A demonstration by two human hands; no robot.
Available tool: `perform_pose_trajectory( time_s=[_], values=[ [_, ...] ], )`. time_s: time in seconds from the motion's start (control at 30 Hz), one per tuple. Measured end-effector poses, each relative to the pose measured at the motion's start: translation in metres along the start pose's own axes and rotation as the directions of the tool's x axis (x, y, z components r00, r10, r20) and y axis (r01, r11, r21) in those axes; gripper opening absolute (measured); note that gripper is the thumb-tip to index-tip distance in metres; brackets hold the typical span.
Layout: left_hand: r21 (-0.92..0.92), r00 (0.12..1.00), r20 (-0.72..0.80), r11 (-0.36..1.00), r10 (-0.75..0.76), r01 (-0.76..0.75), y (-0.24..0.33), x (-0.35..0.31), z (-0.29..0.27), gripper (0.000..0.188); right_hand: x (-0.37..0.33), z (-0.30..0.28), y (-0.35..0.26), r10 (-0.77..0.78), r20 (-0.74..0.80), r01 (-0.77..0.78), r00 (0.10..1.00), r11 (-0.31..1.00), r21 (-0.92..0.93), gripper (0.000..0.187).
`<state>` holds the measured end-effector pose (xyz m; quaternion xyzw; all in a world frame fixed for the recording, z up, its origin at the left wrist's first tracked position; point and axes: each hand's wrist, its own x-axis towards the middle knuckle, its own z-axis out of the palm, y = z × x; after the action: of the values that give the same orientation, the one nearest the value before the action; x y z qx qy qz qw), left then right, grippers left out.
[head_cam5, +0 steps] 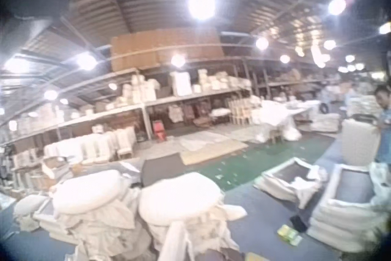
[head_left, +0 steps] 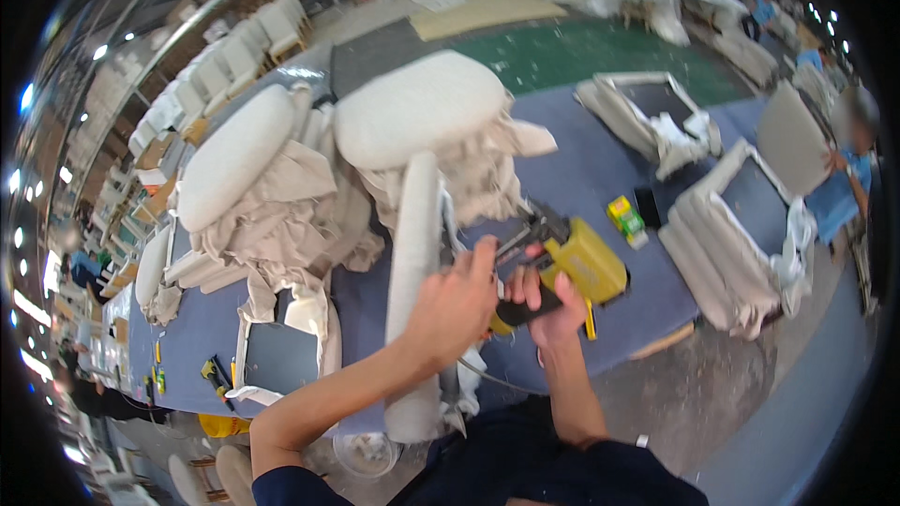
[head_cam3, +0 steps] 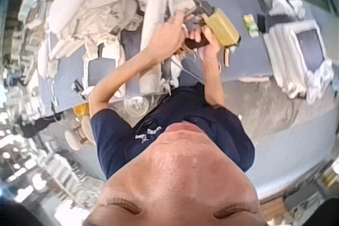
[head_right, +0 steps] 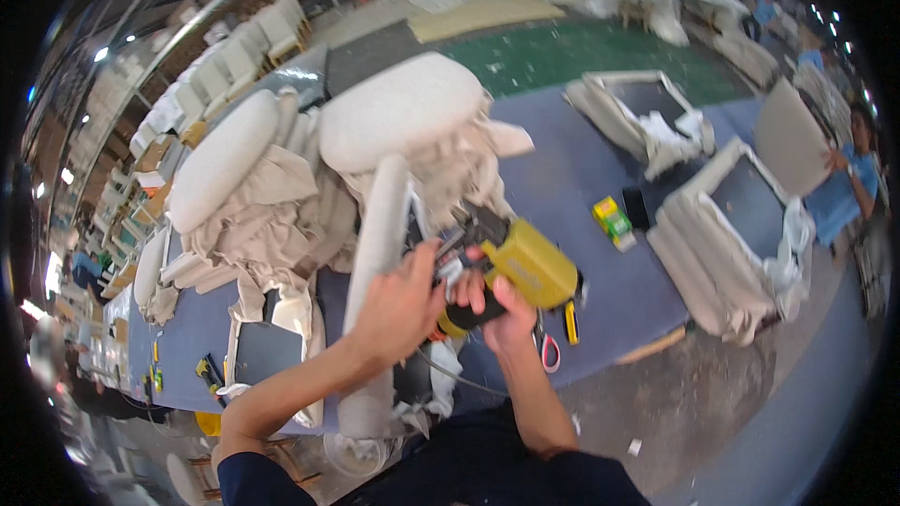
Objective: The person wraps a cylindrical foam cushion with beige fabric, using a staple gun to secure the material to the foam. They trim excess fabric with scissors and smooth the surface to ensure a tight fit. The process involves repeated folding, stapling, and cutting to finish the cushion cover.
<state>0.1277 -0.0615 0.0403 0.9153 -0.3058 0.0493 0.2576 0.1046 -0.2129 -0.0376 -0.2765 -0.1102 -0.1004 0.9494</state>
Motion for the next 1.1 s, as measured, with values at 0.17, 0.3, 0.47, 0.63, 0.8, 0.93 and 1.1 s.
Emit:
perform_pose_trajectory(
  time_s=[0.17,0.3,0.47,0.63,0.8,0.93,1.1],
  values=[
    [-0.018,0.956,0.286,0.998,-0.06,0.068,0.014,0.001,-0.003,0.04,0.028,-0.065,-0.051,-0.05,-0.053,0.063,0.997,0.962,0.265,0.051],
    [-0.081,0.972,0.232,0.996,-0.026,0.046,0.016,-0.027,0.015,0.036,0.034,-0.153,-0.04,0.213,-0.328,-0.023,0.92,0.866,0.499,0.054],
    [0.019,0.681,0.538,0.814,-0.497,0.58,0.045,-0.011,0.019,0.025,-0.035,-0.211,-0.011,0.735,-0.237,-0.753,0.635,0.521,-0.403,0.076],
    [0.331,0.641,0.669,0.923,-0.376,0.195,0.021,-0.02,0.034,0.028,-0.05,-0.309,-0.056,0.462,-0.432,-0.624,0.774,0.443,-0.644,0.041],
    [0.355,0.574,0.734,0.926,-0.362,0.131,0.026,-0.026,0.041,0.033,0.028,-0.438,-0.096,-0.334,-0.47,-0.474,0.817,0.076,-0.877,0.022],
    [0.364,0.414,0.807,0.907,-0.421,0.213,0.031,-0.007,0.041,0.031,0.071,-0.53,-0.091,-0.599,-0.551,-0.582,0.581,0.168,-0.796,0.023],
    [0.347,0.441,0.798,0.911,-0.411,0.223,0.03,0.019,0.042,0.031,0.092,-0.532,-0.078,-0.571,-0.741,-0.745,0.354,0.307,-0.592,0.033]
  ],
)
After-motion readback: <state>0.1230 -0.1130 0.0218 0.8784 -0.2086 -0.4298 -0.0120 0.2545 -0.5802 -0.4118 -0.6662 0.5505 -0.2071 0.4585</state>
